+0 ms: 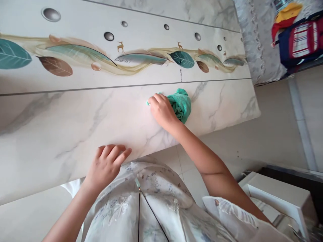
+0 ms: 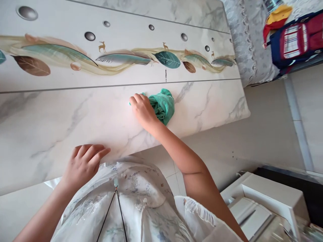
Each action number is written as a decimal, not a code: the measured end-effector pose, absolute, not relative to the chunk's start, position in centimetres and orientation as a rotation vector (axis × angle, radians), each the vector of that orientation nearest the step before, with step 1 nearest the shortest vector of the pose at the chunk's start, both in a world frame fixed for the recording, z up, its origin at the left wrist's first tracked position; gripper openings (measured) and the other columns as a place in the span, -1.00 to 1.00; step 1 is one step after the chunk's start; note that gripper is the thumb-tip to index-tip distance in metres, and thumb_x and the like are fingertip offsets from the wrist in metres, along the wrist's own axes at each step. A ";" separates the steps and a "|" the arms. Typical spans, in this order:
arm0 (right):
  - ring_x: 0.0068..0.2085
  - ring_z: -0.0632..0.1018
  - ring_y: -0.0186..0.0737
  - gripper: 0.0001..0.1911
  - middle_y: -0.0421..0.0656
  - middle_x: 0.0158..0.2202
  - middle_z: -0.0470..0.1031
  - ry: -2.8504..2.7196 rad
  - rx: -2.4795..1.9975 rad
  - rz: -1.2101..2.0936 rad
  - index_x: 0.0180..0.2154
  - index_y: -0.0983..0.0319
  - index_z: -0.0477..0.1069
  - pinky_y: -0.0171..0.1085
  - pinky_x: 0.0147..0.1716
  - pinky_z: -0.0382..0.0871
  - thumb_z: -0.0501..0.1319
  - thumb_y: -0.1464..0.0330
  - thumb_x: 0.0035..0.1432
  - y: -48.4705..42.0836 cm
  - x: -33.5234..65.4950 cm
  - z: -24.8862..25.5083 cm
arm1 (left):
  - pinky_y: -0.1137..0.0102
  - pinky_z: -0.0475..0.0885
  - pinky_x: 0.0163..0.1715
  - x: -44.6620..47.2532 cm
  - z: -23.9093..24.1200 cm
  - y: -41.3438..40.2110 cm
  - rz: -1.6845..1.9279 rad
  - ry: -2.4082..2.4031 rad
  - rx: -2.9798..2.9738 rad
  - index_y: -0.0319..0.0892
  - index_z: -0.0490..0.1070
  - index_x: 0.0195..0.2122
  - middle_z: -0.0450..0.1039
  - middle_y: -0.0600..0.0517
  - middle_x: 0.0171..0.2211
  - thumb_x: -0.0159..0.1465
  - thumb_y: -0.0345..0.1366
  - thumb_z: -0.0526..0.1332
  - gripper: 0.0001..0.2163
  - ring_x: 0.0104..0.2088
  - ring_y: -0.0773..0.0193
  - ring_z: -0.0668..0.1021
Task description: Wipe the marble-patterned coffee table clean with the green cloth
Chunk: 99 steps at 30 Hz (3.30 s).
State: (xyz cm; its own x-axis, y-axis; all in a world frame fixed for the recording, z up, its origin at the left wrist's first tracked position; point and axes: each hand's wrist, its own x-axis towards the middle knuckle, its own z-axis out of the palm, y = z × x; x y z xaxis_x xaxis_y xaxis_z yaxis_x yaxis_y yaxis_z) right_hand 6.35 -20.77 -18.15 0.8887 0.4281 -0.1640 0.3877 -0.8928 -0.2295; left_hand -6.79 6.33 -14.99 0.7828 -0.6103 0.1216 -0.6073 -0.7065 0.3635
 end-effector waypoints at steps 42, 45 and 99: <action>-0.18 0.35 -0.14 -0.73 -0.04 -0.22 0.37 -0.358 -2.747 0.367 -0.19 0.29 0.39 -0.21 -0.08 0.21 -0.02 0.64 0.29 -19.5 7.9 -18.6 | 0.25 0.30 -0.20 -6.2 -14.6 6.8 -0.163 -0.765 2.556 -0.09 0.39 -0.09 0.54 0.02 -0.18 0.30 -0.61 0.05 -0.70 -0.20 0.14 0.47; -0.18 0.37 -0.12 -0.71 -0.02 -0.21 0.40 -0.333 -2.776 0.413 -0.19 0.31 0.42 -0.19 -0.08 0.23 -0.03 0.64 0.28 -19.0 6.9 -18.2 | 0.24 0.32 -0.19 -6.2 -14.6 6.8 -0.178 -0.755 2.558 -0.08 0.41 -0.10 0.55 0.03 -0.18 0.30 -0.59 0.07 -0.71 -0.20 0.15 0.49; 0.21 0.45 0.19 -0.56 0.09 0.11 0.49 1.334 -2.817 0.080 0.00 0.23 0.61 0.22 0.19 0.31 0.22 0.06 0.30 -58.1 4.2 -13.8 | 0.04 0.42 -0.22 -7.0 -16.5 9.7 -0.149 -0.567 2.456 0.23 0.49 -0.23 0.63 0.12 -0.26 0.03 -0.31 0.18 -0.69 -0.28 -0.04 0.54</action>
